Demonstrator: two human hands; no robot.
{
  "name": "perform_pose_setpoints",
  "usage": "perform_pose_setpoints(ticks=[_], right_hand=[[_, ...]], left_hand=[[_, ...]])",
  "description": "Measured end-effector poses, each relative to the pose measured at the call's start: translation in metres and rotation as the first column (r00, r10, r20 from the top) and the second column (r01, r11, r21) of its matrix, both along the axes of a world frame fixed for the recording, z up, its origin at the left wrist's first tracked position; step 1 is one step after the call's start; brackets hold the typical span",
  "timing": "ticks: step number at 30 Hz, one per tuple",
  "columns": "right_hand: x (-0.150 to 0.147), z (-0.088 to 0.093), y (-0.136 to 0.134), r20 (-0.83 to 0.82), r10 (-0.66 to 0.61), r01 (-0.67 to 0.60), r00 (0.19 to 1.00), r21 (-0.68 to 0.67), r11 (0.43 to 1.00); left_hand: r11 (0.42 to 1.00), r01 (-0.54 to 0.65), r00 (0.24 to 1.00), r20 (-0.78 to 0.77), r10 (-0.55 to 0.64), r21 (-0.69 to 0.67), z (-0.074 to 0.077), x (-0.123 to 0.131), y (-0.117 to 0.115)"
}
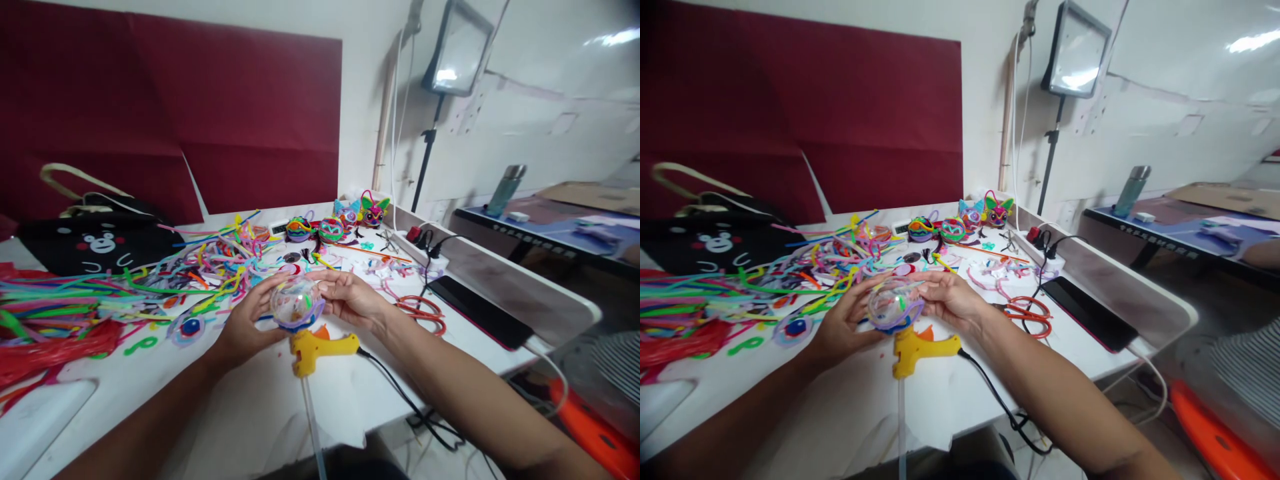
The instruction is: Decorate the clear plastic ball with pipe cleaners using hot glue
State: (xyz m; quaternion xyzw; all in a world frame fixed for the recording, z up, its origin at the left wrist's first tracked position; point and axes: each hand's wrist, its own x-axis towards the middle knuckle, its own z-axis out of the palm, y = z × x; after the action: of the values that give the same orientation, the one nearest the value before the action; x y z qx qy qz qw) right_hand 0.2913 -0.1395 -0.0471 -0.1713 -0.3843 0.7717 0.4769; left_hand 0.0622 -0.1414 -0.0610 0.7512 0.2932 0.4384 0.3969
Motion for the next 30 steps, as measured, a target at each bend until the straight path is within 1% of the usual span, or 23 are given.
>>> perform_pose_setpoints(ticks=[3, 7, 9, 11, 13, 15, 18, 19, 22, 24, 26, 30], right_hand=[[-0.001, 0.001, -0.002, -0.015, -0.004, 0.005, 1.0, 0.022, 1.0], [-0.001, 0.001, -0.003, -0.022, -0.045, 0.045, 0.999, 0.018, 0.999], [0.0, 0.002, -0.003, -0.027, -0.057, 0.057, 0.998, 0.025, 0.998], [0.001, 0.002, -0.002, -0.024, -0.061, 0.062, 0.998, 0.038, 0.997], [0.001, 0.002, -0.002, -0.012, -0.061, 0.062, 0.998, 0.052, 0.997], [0.001, 0.001, -0.002, 0.003, -0.055, 0.055, 0.998, 0.068, 0.996], [0.0, 0.0, -0.002, 0.016, -0.044, 0.043, 0.999, 0.081, 0.996], [-0.001, -0.001, -0.002, 0.015, -0.043, 0.041, 0.999, 0.082, 0.996], [-0.002, -0.002, -0.002, 0.008, -0.041, 0.04, 0.999, 0.083, 0.996], [-0.002, -0.002, -0.002, 0.01, -0.045, 0.045, 0.999, 0.083, 0.996], [-0.003, -0.003, -0.001, 0.015, -0.051, 0.05, 0.999, 0.08, 0.996], [-0.004, -0.004, -0.001, 0.019, -0.054, 0.052, 0.998, 0.085, 0.995]], left_hand=[[1.0, -0.005, 1.0, 0.005, 0.005, -0.019, 0.002, 0.001, -0.002], [0.998, -0.026, 1.0, 0.007, 0.026, -0.052, 0.002, 0.001, -0.001], [0.994, -0.045, 0.996, 0.069, 0.052, -0.102, 0.001, -0.001, 0.002], [0.981, -0.055, 0.984, 0.155, 0.085, -0.188, 0.002, -0.002, 0.005], [0.952, -0.048, 0.969, 0.216, 0.118, -0.303, 0.004, -0.002, 0.007], [0.906, -0.034, 0.952, 0.263, 0.159, -0.422, 0.006, 0.001, 0.007], [0.848, 0.013, 0.914, 0.351, 0.205, -0.529, 0.009, 0.005, 0.003], [0.84, 0.041, 0.906, 0.375, 0.197, -0.541, 0.009, 0.007, 0.001], [0.828, 0.13, 0.908, 0.401, 0.121, -0.545, 0.012, 0.01, -0.004], [0.818, 0.166, 0.907, 0.41, 0.092, -0.551, 0.012, 0.011, -0.005], [0.799, 0.188, 0.897, 0.43, 0.097, -0.572, 0.012, 0.011, -0.004], [0.75, 0.213, 0.871, 0.469, 0.144, -0.626, 0.009, 0.01, -0.002]])
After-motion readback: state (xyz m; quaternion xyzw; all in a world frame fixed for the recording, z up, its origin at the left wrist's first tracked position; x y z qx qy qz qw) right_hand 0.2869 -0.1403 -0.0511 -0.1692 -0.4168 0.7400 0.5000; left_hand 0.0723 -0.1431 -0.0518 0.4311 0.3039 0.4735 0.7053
